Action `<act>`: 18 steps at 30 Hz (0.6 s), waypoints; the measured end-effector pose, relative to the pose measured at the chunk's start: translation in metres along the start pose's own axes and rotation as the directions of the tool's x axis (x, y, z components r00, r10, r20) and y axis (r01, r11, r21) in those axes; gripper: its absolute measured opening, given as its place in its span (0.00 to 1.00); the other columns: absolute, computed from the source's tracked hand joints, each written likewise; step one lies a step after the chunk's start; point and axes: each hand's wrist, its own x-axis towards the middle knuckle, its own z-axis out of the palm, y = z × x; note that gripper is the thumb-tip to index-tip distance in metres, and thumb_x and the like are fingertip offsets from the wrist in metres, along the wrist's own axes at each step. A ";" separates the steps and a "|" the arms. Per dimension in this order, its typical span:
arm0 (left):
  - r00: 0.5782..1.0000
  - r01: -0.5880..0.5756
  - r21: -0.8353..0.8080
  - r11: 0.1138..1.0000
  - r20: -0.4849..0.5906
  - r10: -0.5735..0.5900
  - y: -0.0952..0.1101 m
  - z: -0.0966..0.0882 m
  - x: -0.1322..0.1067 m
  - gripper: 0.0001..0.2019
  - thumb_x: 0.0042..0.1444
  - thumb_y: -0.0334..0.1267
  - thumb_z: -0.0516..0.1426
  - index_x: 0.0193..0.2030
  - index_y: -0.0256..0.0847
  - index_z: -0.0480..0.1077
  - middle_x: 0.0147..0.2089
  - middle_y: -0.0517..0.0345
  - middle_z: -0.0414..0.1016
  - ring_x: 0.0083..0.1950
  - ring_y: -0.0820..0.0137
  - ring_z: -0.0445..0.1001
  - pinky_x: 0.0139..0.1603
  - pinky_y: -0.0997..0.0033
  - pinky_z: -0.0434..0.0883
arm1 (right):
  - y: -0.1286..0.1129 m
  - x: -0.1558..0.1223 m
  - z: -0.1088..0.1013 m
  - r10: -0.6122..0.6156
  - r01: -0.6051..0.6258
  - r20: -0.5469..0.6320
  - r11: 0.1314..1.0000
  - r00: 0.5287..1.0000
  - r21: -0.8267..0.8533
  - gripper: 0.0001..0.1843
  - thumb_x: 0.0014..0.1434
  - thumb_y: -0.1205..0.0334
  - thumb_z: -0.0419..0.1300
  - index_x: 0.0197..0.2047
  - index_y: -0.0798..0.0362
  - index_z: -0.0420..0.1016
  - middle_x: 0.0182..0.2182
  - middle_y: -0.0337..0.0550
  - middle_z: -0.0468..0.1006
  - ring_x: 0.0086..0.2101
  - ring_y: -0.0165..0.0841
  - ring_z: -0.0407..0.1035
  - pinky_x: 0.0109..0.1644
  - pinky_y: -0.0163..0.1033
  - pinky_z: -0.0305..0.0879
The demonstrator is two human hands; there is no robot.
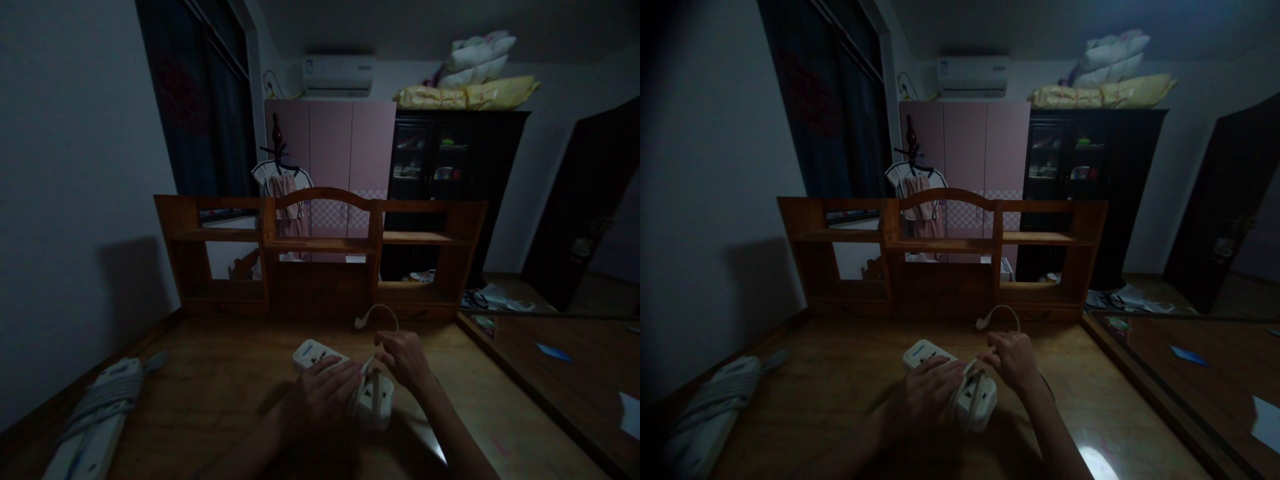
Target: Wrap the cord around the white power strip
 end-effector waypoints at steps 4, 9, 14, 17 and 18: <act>0.990 0.113 -0.080 0.990 -0.076 -0.119 0.002 0.004 -0.007 0.30 0.56 0.26 0.49 0.66 0.38 0.50 0.59 0.44 0.67 0.61 0.62 0.65 0.61 0.57 0.64 | 0.001 -0.003 -0.004 0.047 -0.079 -0.267 0.991 0.963 -0.108 0.20 0.66 0.52 0.46 0.33 0.54 0.71 0.26 0.44 0.73 0.29 0.33 0.66 0.36 0.37 0.53; 0.714 0.562 -0.400 0.724 -0.207 -0.668 -0.004 0.004 -0.006 0.29 0.55 0.35 0.57 0.64 0.45 0.55 0.56 0.47 0.70 0.54 0.62 0.71 0.53 0.63 0.71 | -0.005 0.004 -0.011 0.144 -0.228 -0.585 0.971 0.798 -0.073 0.17 0.63 0.54 0.52 0.52 0.52 0.69 0.44 0.51 0.70 0.47 0.42 0.63 0.53 0.48 0.55; 0.222 0.503 -0.798 0.331 -0.250 -0.942 -0.037 -0.001 -0.001 0.29 0.48 0.40 0.63 0.58 0.42 0.62 0.55 0.49 0.71 0.55 0.61 0.70 0.54 0.65 0.67 | -0.003 0.015 0.004 0.414 -0.275 -0.485 0.902 0.770 0.332 0.27 0.59 0.48 0.55 0.58 0.52 0.61 0.51 0.53 0.65 0.48 0.42 0.64 0.50 0.48 0.64; 0.094 0.398 -0.899 0.181 -0.157 -0.983 -0.055 0.000 -0.010 0.28 0.45 0.41 0.65 0.54 0.42 0.66 0.53 0.50 0.72 0.54 0.62 0.71 0.54 0.66 0.67 | -0.004 0.015 0.031 0.477 -0.279 -0.280 0.799 0.833 0.532 0.30 0.55 0.46 0.59 0.57 0.52 0.62 0.47 0.50 0.68 0.42 0.40 0.69 0.47 0.47 0.67; 0.049 0.361 -0.924 0.128 -0.118 -0.992 -0.058 0.001 -0.014 0.27 0.45 0.41 0.66 0.52 0.42 0.67 0.52 0.51 0.73 0.52 0.63 0.72 0.52 0.67 0.67 | -0.005 0.013 0.041 0.477 -0.288 -0.221 0.774 0.850 0.564 0.31 0.53 0.46 0.61 0.56 0.51 0.63 0.47 0.49 0.69 0.42 0.40 0.69 0.47 0.47 0.67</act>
